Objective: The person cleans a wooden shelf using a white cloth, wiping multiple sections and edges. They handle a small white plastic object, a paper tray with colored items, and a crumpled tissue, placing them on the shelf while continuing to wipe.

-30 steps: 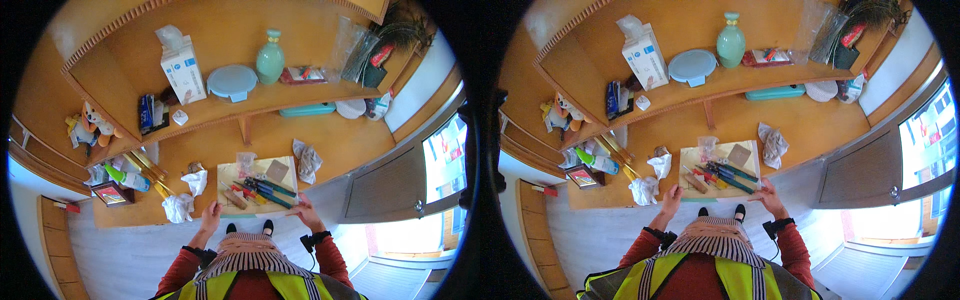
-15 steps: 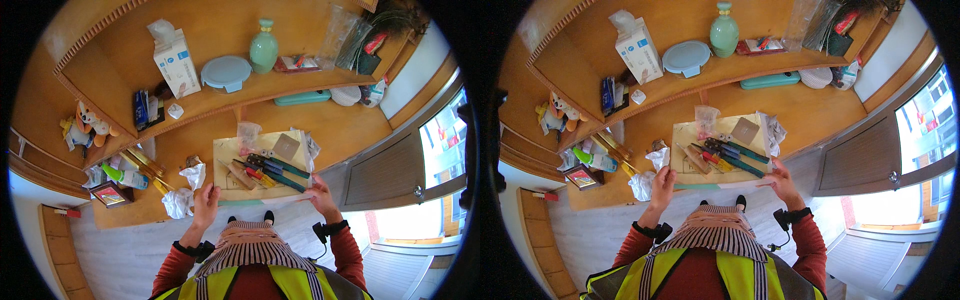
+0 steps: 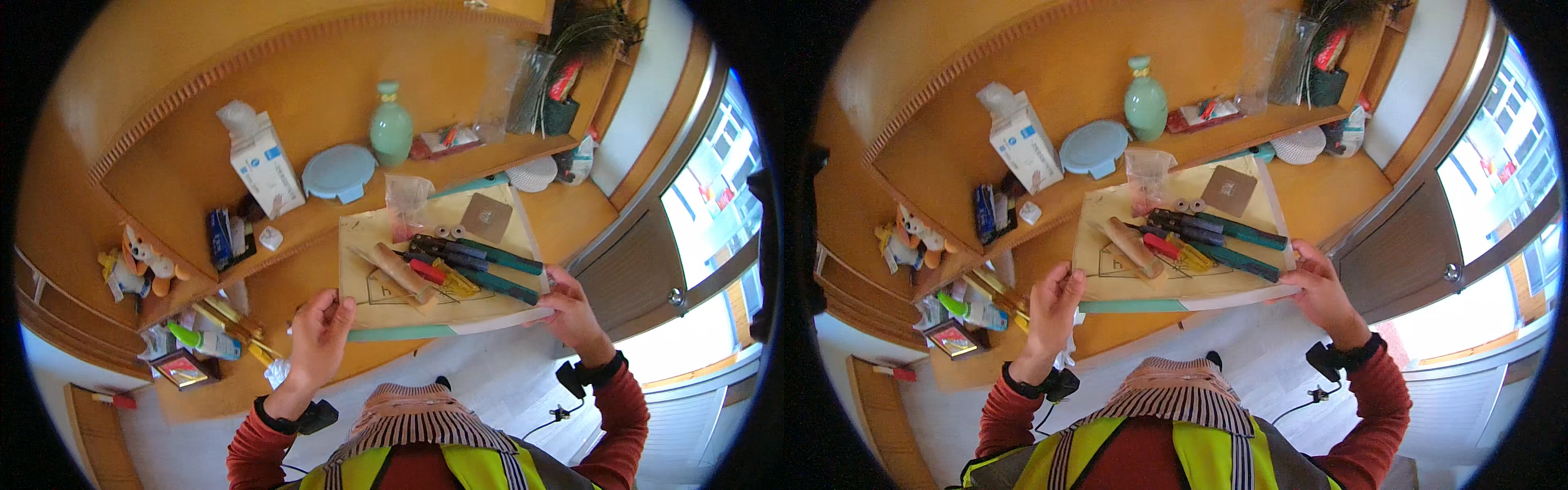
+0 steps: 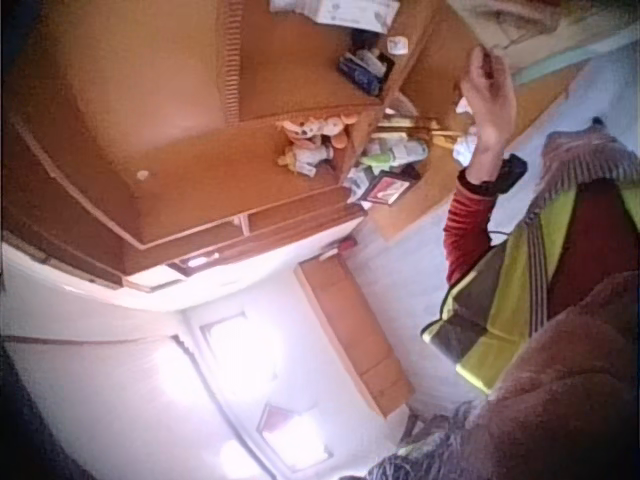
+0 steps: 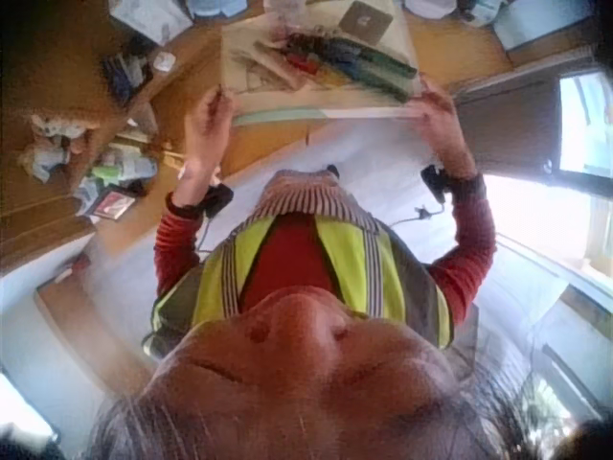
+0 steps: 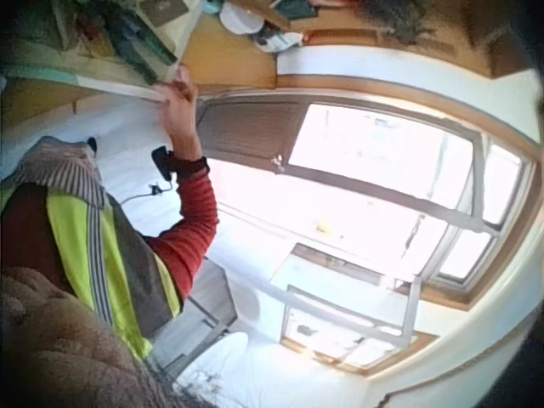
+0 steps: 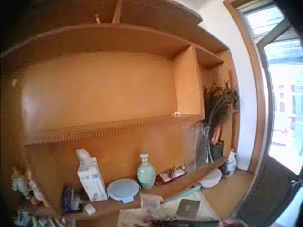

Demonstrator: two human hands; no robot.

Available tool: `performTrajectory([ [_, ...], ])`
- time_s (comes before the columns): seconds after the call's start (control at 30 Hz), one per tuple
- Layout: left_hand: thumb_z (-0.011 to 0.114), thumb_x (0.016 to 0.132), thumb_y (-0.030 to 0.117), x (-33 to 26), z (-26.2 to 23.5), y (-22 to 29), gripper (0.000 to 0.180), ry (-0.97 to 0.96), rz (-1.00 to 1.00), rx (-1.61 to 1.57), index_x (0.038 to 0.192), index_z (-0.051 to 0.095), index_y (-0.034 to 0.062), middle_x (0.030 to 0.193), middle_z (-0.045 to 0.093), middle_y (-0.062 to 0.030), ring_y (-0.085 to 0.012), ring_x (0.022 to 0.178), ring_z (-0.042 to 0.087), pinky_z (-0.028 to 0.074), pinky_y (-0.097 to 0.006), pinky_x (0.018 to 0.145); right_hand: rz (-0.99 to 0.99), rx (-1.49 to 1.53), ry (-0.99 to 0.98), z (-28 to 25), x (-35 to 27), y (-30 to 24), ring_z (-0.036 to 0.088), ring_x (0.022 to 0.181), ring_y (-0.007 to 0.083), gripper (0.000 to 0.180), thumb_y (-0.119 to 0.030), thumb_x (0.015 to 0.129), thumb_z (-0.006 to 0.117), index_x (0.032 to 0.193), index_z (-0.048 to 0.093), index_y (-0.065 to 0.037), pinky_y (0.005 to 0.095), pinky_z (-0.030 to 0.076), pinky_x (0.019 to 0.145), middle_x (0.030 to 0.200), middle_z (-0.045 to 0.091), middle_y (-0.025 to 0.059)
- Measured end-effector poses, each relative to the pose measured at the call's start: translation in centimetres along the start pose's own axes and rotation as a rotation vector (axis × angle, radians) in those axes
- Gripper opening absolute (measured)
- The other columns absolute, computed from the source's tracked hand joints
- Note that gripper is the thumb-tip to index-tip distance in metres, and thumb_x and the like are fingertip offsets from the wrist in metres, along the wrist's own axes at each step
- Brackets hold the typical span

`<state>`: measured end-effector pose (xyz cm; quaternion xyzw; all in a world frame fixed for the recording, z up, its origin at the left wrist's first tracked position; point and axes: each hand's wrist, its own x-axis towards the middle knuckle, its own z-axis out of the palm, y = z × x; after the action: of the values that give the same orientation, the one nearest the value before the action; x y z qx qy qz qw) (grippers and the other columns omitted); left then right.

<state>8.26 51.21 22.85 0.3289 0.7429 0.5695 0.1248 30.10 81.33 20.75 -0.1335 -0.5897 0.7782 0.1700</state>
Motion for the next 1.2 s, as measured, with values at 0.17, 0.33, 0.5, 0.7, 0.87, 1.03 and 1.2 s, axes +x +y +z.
performTrajectory([
  [0.17, 0.05, 0.099, 0.024, 2.8, 0.5, 5.4, 0.026, -0.055, 0.031, -0.223, 0.089, 0.055, -0.0001, 0.073, 0.052, 0.003, -0.002, 0.064, 0.044, 0.043, -0.021, 0.055, 0.018, 0.102, 0.015, -0.4, -0.4, -6.5, 0.063, 0.098, 0.0299, 0.048, 0.005, 0.081, 0.049, 0.128, 0.045, 0.001, 0.0413, 0.06, 0.073, 0.117, 0.057, 0.0154],
  [0.33, 0.048, 0.099, 0.026, 5.9, 0.6, 10.4, 0.029, -0.117, 0.056, -0.209, 0.087, 0.055, 0.0002, 0.076, 0.055, 0.0007, -0.0043, 0.065, 0.052, 0.048, -0.023, 0.055, 0.014, -0.062, 0.16, -0.4, -1.0, -12.9, 0.063, 0.094, 0.0251, 0.042, 0.003, 0.079, 0.053, 0.121, 0.051, 0.005, 0.0345, 0.058, 0.075, 0.116, 0.053, 0.0131],
  [0.5, 0.048, 0.099, 0.025, 7.9, 1.4, 14.9, 0.032, -0.109, 0.143, -0.313, 0.083, 0.055, -0.0008, 0.071, 0.053, -0.0003, -0.0066, 0.061, 0.052, 0.048, -0.024, 0.052, -0.097, -0.351, 0.194, -0.8, -0.9, -17.8, 0.061, 0.091, 0.0199, 0.032, 0.003, 0.077, 0.053, 0.108, 0.058, 0.008, 0.0289, 0.057, 0.074, 0.113, 0.052, 0.0125],
  [0.7, 0.049, 0.098, 0.034, 10.7, 1.7, 19.8, 0.038, -0.122, 0.25, -0.294, 0.086, 0.059, -0.0002, 0.073, 0.058, -0.0015, -0.0071, 0.064, 0.054, 0.048, -0.024, 0.059, -0.23, -0.345, 0.096, -1.2, -0.3, -23.4, 0.066, 0.072, 0.013, 0.044, -0.008, 0.081, 0.05, 0.122, 0.047, 0.009, 0.0216, 0.057, 0.064, 0.093, 0.063, 0.012],
  [0.87, 0.056, 0.094, 0.029, 13.1, 1.9, 23.5, 0.03, -0.012, 0.339, -0.397, 0.096, 0.063, 0.0003, 0.076, 0.064, -0.0026, -0.0074, 0.061, 0.057, 0.045, -0.018, 0.05, -0.323, -0.496, 0.108, -2.0, 1.5, -27.5, 0.065, 0.088, 0.0154, 0.046, -0.017, 0.084, 0.051, 0.122, 0.047, 0.009, 0.02, 0.057, 0.073, 0.101, 0.06, 0.0167],
  [1.03, 0.057, 0.093, 0.029, 16.2, 0.2, 27.0, 0.028, 0.004, 0.377, -0.332, 0.095, 0.063, 0.0013, 0.076, 0.065, -0.0054, -0.0074, 0.06, 0.058, 0.047, -0.016, 0.051, -0.374, -0.384, -0.013, -3.4, 5.3, -31.4, 0.06, 0.104, 0.0263, 0.033, -0.01, 0.084, 0.053, 0.112, 0.051, 0.008, 0.0249, 0.056, 0.085, 0.123, 0.046, 0.0218],
  [1.2, 0.057, 0.094, 0.025, 19.2, -1.5, 28.1, 0.028, 0.093, 0.374, -0.339, 0.1, 0.063, -0.0008, 0.082, 0.067, -0.0066, -0.0082, 0.066, 0.06, 0.049, -0.014, 0.053, -0.359, -0.27, -0.144, -3.1, 11.7, -33.8, 0.063, 0.098, 0.0326, 0.029, -0.005, 0.082, 0.051, 0.104, 0.05, 0.014, 0.0265, 0.059, 0.077, 0.106, 0.057, 0.0239],
])
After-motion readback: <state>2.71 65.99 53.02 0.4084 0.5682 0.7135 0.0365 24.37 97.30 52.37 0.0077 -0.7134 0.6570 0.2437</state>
